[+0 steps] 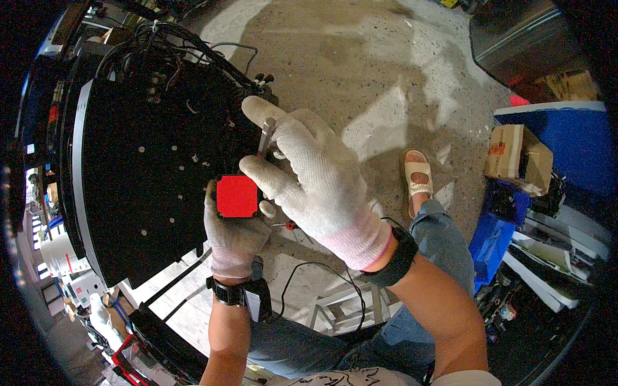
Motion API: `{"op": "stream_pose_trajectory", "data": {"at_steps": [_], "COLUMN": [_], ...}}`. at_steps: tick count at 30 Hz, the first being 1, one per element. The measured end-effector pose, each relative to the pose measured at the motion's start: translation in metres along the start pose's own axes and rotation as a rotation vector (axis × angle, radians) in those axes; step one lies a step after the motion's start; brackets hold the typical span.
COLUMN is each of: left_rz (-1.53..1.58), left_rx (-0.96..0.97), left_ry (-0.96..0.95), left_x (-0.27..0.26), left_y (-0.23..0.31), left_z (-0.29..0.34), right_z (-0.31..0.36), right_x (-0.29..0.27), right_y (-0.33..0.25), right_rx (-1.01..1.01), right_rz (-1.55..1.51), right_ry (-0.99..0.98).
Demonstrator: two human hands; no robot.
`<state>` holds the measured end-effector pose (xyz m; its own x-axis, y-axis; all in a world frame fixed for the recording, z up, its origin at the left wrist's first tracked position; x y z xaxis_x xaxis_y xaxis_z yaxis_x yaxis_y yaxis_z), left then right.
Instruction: Connecting internal wires and installing a component onto an electromechanical robotic base using a screwdriver.
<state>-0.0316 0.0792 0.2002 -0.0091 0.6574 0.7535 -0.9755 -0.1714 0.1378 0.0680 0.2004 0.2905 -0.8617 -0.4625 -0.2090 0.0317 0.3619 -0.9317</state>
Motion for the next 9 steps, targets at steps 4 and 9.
{"op": "stream_pose_trajectory", "data": {"at_steps": [4,9], "left_rz": [-0.002,0.0], "left_rx": [-0.025,-0.019], "left_ry": [-0.069,-0.044], "left_x": [-0.0022,-0.0004], "left_y": [0.0008,0.0009], "left_z": [-0.0027,-0.001], "right_z": [0.0002,0.0034], "right_x": [0.0,0.0006], "right_y": [-0.0005,0.0012], "right_rx": [0.106,0.155], "right_rz": [0.014,-0.041], "right_ry": [-0.066,-0.084]}}
Point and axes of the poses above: each hand's wrist, its own z-axis away from the middle knuckle, its own x-axis out of the palm, y = z × x, the point moved 6 cm from there along -z, towards the middle knuckle
